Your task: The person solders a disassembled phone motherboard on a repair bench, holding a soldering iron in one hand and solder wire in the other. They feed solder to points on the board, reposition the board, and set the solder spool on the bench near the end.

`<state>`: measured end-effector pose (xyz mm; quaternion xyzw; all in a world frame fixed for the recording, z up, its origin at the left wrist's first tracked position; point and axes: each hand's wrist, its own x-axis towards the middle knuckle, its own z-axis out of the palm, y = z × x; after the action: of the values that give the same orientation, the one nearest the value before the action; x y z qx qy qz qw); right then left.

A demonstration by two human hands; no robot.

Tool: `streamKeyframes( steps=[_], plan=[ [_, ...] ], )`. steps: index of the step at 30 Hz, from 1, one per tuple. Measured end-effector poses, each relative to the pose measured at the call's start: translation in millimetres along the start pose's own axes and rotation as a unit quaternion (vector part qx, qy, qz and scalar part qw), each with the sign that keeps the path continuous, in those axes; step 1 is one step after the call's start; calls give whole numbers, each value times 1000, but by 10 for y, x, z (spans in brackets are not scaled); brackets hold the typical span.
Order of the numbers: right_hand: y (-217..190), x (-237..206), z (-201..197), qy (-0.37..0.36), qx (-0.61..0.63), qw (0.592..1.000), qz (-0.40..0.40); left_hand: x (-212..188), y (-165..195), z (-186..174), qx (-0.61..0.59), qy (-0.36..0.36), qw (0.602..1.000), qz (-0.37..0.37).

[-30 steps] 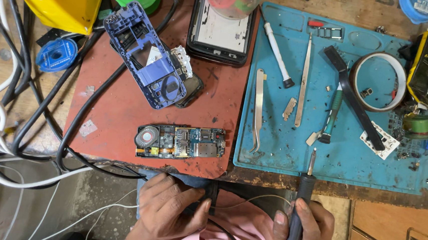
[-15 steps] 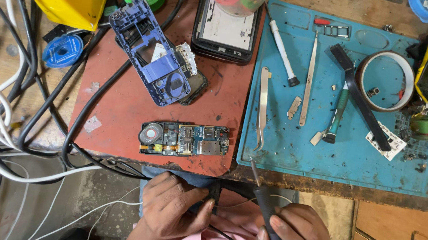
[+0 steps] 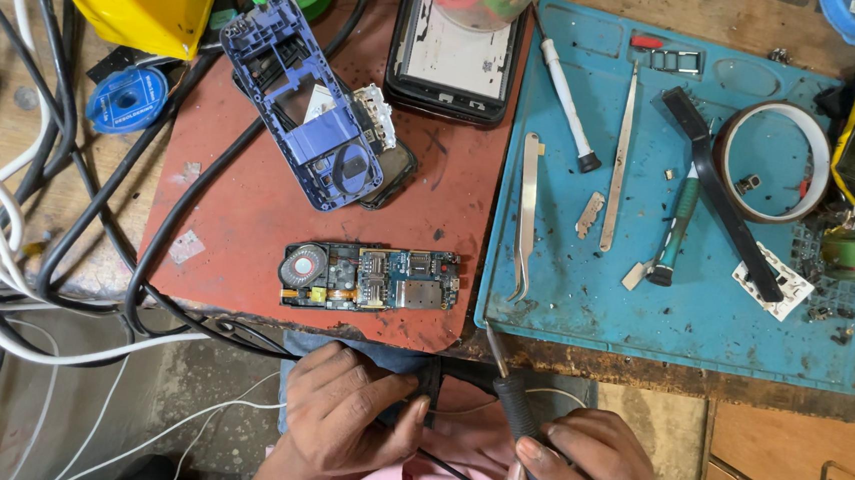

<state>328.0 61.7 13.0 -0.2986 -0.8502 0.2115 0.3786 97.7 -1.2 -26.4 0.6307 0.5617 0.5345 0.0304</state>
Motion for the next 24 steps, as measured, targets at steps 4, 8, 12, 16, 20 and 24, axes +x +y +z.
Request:
streamKeyframes(
  steps=[4,8,12,16,20,24],
  plan=[
    [-2,-28,-9,6,-10,1000,1,0,2,-12,-3,0,1000,-1],
    [21,-52,-7,7,-15,1000,-5,2,8,-12,-1,1,1000,1],
    [42,-65,4,17,-15,1000,-18,11,5,-11,-2,2,1000,6],
    [16,-96,-3,13,-18,1000,4,14,1,-2,0,2,1000,10],
    [-5,-135,6,18,1,1000,24,14,-4,-4,-2,-1,1000,9],
    [30,-164,52,22,31,999,34,19,3,-4,-1,-2,1000,8]
  ],
)
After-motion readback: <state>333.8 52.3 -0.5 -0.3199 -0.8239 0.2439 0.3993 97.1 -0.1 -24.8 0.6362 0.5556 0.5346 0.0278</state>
